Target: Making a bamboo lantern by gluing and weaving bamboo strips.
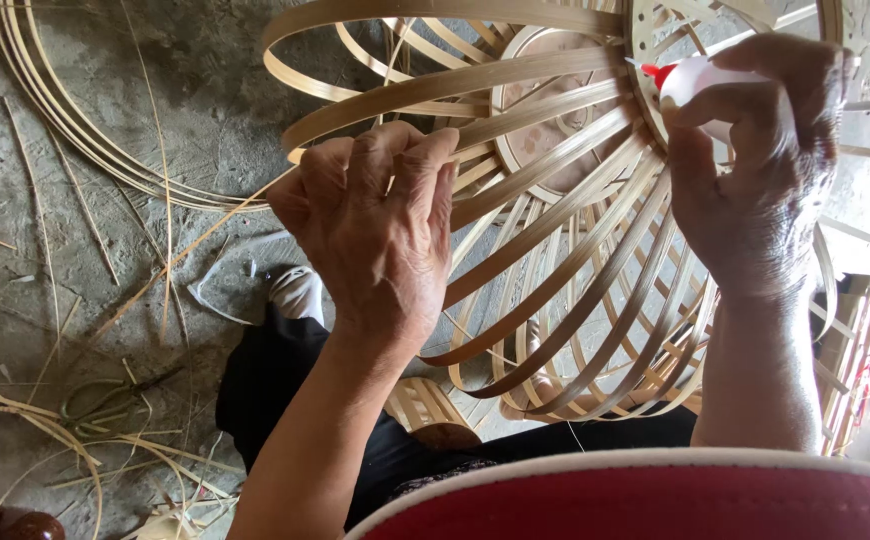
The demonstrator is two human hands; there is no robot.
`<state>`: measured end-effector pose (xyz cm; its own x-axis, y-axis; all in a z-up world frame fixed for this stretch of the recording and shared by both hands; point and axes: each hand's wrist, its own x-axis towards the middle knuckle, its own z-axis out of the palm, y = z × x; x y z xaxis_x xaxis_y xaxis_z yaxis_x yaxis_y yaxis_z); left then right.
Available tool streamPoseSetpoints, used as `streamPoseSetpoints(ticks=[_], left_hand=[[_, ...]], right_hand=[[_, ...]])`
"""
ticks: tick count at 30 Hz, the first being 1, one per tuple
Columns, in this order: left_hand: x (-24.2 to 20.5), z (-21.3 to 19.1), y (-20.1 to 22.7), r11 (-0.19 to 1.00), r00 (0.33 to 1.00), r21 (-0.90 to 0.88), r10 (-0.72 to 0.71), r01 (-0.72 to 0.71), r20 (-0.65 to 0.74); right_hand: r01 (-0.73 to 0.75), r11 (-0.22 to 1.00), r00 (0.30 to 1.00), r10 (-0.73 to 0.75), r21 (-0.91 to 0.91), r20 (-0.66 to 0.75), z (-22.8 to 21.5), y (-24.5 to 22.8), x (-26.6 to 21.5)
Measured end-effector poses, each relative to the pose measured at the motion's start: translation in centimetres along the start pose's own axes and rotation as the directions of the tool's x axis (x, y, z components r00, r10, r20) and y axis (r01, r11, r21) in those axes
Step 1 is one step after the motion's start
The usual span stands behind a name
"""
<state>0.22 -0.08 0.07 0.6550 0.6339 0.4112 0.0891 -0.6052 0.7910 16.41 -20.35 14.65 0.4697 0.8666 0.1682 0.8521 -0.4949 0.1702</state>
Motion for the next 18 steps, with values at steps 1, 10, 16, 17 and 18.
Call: streamPoseSetpoints(ticks=[1,10,16,17,18], left_hand=[[0.0,0.0,0.0,1.000,1.000,0.024,-0.002,0.002,0.002],[0.1,1.0,0.0,0.999,0.999,-0.032,-0.012,0.011,-0.034],[0.2,0.7,0.0,0.998,0.999,-0.049,-0.031,0.029,-0.026],[0.2,0.7,-0.1,0.998,0.999,-0.050,-0.030,0.029,-0.025],[0.2,0.6,-0.1,0.999,1.000,-0.037,-0.024,0.024,-0.007]], right_hand=[[-0.011,1.000,1.000,0.011,-0.017,0.012,0.0,-0.2,0.1],[0.061,0.995,0.998,-0.059,-0.085,0.033,0.5,-0.2,0.9],[0.072,0.993,0.996,-0.067,-0.090,0.057,0.2,-0.6,1.5],[0.071,0.993,0.996,-0.066,-0.091,0.057,0.1,-0.6,1.5],[0.066,0.993,0.996,-0.061,-0.095,0.060,0.1,-0.7,1.5]])
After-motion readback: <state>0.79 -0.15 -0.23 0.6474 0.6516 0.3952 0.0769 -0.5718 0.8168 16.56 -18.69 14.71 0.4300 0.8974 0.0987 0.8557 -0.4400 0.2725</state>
